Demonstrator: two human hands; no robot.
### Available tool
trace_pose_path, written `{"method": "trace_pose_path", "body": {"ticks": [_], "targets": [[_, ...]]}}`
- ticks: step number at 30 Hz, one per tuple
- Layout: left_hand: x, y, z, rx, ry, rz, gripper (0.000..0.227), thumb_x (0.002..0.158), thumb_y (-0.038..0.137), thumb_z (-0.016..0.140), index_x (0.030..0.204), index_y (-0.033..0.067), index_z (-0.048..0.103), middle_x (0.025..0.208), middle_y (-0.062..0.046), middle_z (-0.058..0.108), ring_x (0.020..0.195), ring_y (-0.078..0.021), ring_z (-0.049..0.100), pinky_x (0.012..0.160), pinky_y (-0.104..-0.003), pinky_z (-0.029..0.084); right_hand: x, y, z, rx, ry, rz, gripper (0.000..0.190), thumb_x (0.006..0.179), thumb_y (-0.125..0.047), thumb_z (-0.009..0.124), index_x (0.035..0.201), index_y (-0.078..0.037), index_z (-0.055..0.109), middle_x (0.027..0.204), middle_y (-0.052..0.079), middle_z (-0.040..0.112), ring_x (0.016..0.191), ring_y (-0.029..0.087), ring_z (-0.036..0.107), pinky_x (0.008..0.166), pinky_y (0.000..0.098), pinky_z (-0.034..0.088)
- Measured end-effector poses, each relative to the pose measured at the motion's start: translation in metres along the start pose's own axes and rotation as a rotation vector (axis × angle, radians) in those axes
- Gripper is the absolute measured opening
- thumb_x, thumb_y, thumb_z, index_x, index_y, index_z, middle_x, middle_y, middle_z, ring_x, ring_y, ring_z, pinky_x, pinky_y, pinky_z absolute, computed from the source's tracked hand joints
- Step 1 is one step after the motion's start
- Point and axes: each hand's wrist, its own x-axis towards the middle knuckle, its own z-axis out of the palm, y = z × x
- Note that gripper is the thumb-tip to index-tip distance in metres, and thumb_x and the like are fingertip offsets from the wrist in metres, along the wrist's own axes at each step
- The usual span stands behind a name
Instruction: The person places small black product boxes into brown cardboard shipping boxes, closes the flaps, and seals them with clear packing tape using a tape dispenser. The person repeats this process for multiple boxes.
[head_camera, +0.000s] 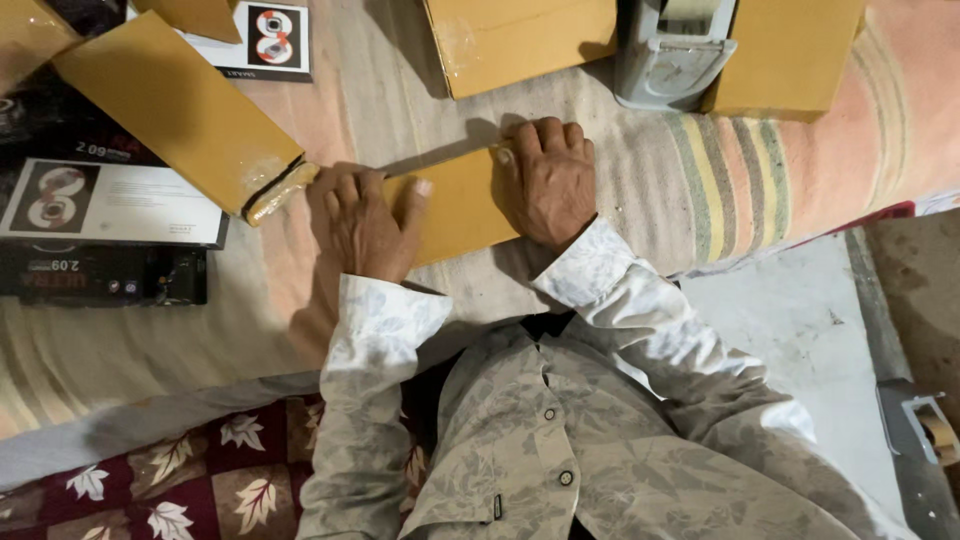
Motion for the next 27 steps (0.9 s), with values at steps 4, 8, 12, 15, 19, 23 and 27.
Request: {"method": "trace_pose_path", "body": {"ticks": [4, 8, 12, 15, 19, 23, 27], "targets": [[0.005, 0.000, -0.024, -0.337, -0.097, 0.080, 0.075, 0.071, 0.058, 0.086, 0.115, 0.0015, 0.065, 0.117, -0.021, 0.059, 0.107, -0.0384, 0.058, 0.091, -0.050, 0.049, 0.008, 0.001, -0.007, 0.311, 0.023, -0.096, 0.017, 0.106, -0.013, 0.066, 0.113, 0.001, 0.061, 0.108, 0.018, 0.062, 0.102, 0.039, 0.056, 0.086, 0.0497, 0.049], [-0.004, 0.004, -0.036, -0.232, 0.182, 0.257, 0.056, 0.086, 0.049, 0.084, 0.118, 0.0052, 0.068, 0.118, -0.016, 0.057, 0.108, -0.0363, 0.057, 0.094, -0.049, 0.050, 0.015, 0.004, -0.018, 0.524, 0.130, -0.019, 0.010, 0.105, -0.008, 0.064, 0.112, 0.000, 0.062, 0.110, 0.021, 0.055, 0.099, 0.035, 0.059, 0.086, 0.0455, 0.052], [-0.026, 0.011, -0.026, -0.174, 0.282, 0.471, 0.046, 0.090, 0.051, 0.082, 0.090, 0.0091, 0.062, 0.108, -0.010, 0.055, 0.102, -0.0356, 0.053, 0.092, -0.051, 0.046, 0.003, -0.008, -0.027, 0.344, 0.018, -0.228, 0.021, 0.100, -0.014, 0.068, 0.111, 0.002, 0.059, 0.118, 0.023, 0.055, 0.107, 0.040, 0.055, 0.092, 0.0474, 0.049], [-0.022, 0.023, -0.015, -0.109, 0.246, 0.331, 0.024, 0.104, 0.030, 0.071, 0.102, 0.0079, 0.061, 0.126, -0.016, 0.057, 0.113, -0.0387, 0.052, 0.101, -0.053, 0.043, 0.002, -0.019, -0.024, 0.133, -0.025, -0.233, 0.023, 0.097, -0.015, 0.067, 0.113, 0.001, 0.062, 0.124, 0.021, 0.059, 0.112, 0.040, 0.055, 0.098, 0.0505, 0.043], [0.003, 0.032, 0.004, -0.041, 0.393, 0.207, 0.041, 0.100, 0.028, 0.058, 0.131, 0.0007, 0.058, 0.130, -0.023, 0.052, 0.120, -0.0460, 0.047, 0.099, -0.055, 0.039, 0.015, -0.033, -0.001, 0.008, 0.061, -0.296, 0.035, 0.098, -0.024, 0.066, 0.122, 0.001, 0.064, 0.133, 0.019, 0.059, 0.124, 0.040, 0.053, 0.111, 0.0526, 0.036], [0.032, 0.031, 0.021, 0.010, 0.089, -0.003, 0.033, 0.103, 0.029, 0.055, 0.129, 0.0111, 0.061, 0.130, -0.014, 0.058, 0.121, -0.0395, 0.051, 0.102, -0.053, 0.040, 0.051, -0.043, 0.029, -0.054, -0.101, -0.323, 0.034, 0.097, -0.032, 0.065, 0.115, -0.004, 0.067, 0.117, 0.018, 0.062, 0.118, 0.039, 0.054, 0.108, 0.0535, 0.037], [0.022, 0.026, 0.023, 0.006, 0.115, 0.045, 0.031, 0.103, 0.029, 0.055, 0.127, 0.0111, 0.060, 0.126, -0.014, 0.058, 0.119, -0.0382, 0.052, 0.099, -0.054, 0.039, 0.063, -0.029, 0.029, -0.161, -0.216, -0.298, 0.039, 0.098, -0.040, 0.064, 0.105, -0.002, 0.067, 0.108, 0.022, 0.065, 0.107, 0.039, 0.057, 0.097, 0.0505, 0.040]]}}
